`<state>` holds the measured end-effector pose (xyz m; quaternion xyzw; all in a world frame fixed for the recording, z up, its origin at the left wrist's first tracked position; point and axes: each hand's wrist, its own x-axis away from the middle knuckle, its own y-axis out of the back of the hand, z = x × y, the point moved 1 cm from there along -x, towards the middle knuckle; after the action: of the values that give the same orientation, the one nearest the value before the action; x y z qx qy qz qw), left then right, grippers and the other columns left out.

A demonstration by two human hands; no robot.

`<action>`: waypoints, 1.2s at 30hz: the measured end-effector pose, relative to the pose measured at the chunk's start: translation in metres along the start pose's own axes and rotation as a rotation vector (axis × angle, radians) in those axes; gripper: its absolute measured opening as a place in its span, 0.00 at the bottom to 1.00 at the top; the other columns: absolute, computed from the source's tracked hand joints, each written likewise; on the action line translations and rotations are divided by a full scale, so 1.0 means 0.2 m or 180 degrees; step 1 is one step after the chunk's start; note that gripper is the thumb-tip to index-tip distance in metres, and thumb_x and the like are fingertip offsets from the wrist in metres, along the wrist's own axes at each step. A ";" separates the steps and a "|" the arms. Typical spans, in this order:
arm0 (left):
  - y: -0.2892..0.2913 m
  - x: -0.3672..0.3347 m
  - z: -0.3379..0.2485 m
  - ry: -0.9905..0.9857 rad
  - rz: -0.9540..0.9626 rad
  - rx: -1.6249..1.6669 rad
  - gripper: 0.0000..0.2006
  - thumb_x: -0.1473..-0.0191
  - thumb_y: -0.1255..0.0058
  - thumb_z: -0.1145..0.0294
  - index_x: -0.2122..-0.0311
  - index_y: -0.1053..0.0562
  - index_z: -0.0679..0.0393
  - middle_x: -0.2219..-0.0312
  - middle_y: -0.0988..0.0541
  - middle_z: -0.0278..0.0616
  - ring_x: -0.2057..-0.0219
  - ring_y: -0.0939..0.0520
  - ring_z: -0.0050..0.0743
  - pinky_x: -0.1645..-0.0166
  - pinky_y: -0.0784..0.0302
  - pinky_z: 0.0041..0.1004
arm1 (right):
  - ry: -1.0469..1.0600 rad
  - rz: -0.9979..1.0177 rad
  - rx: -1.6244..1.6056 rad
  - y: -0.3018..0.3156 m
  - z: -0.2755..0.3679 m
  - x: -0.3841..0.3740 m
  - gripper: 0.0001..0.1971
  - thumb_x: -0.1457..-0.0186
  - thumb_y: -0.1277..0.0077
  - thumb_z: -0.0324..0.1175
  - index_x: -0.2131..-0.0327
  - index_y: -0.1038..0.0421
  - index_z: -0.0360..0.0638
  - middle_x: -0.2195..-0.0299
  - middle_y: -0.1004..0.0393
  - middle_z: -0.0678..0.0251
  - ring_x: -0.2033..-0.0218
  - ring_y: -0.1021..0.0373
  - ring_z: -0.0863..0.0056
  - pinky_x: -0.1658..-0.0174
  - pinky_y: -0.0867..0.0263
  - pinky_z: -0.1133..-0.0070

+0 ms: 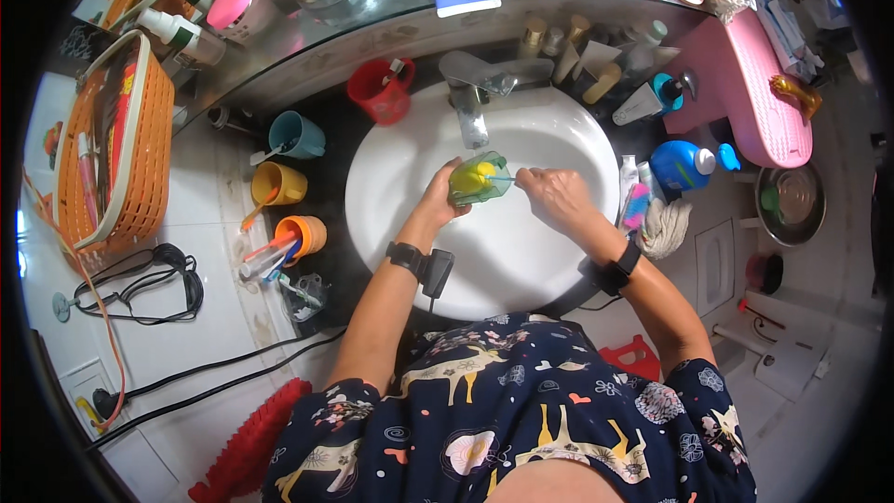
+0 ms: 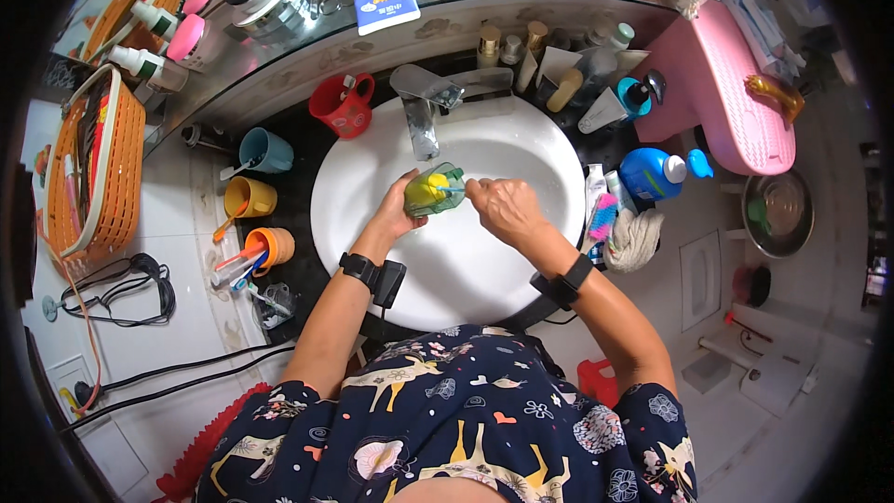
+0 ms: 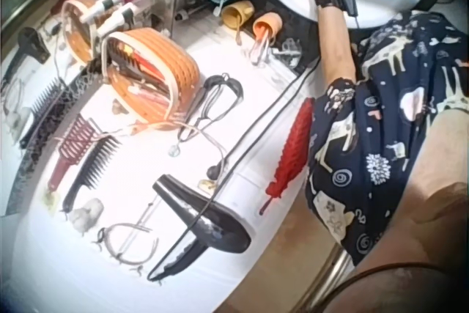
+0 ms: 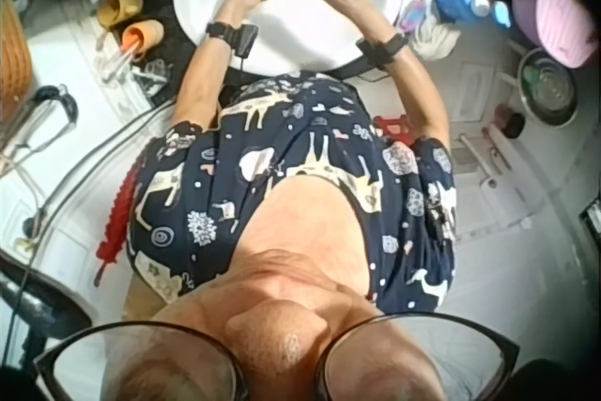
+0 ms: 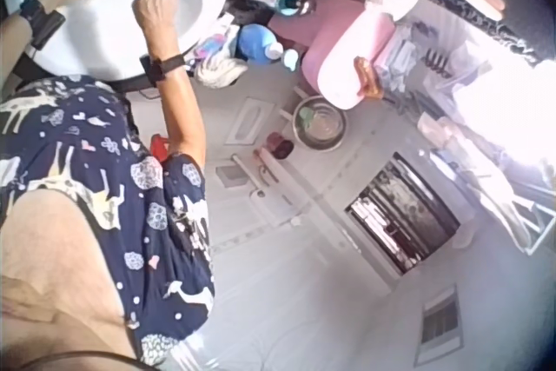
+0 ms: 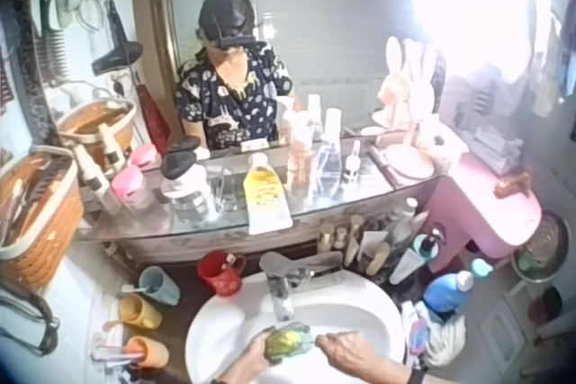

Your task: Washing a glass, a toothbrush, and a plastic cup in a bathroom sink using a sponge.

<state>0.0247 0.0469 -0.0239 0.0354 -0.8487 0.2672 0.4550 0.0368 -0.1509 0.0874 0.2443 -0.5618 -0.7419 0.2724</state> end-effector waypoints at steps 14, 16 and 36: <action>-0.07 0.08 -0.05 -0.0474 -0.0239 -0.1253 0.21 0.53 0.56 0.45 0.61 0.32 0.51 0.69 0.27 0.35 0.72 0.26 0.26 0.72 0.31 0.28 | -0.0179 0.0237 0.0594 -0.18 -0.03 0.00 0.03 0.58 0.57 0.26 0.76 0.34 0.39 0.84 0.30 0.60 0.81 0.30 0.67 0.77 0.34 0.74; -0.05 0.08 -0.06 -0.0568 -0.0318 -0.1347 0.23 0.53 0.56 0.45 0.59 0.32 0.53 0.68 0.27 0.38 0.70 0.26 0.28 0.72 0.30 0.28 | -0.0085 0.0719 0.0018 -0.22 0.01 -0.01 0.04 0.55 0.57 0.29 0.75 0.33 0.40 0.84 0.30 0.60 0.79 0.30 0.63 0.75 0.34 0.71; 0.07 0.08 -0.06 -0.1430 -0.0093 -0.1029 0.15 0.50 0.58 0.56 0.63 0.28 0.55 0.70 0.25 0.37 0.73 0.23 0.23 0.76 0.29 0.21 | -0.0138 0.1274 -0.0609 0.05 0.07 0.09 0.07 0.51 0.56 0.34 0.73 0.31 0.43 0.83 0.30 0.57 0.80 0.31 0.58 0.76 0.36 0.66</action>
<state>0.0197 0.0665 -0.0121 0.0330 -0.9594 0.1072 0.2589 0.0153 -0.1564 0.0996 0.0850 -0.5319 -0.7280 0.4240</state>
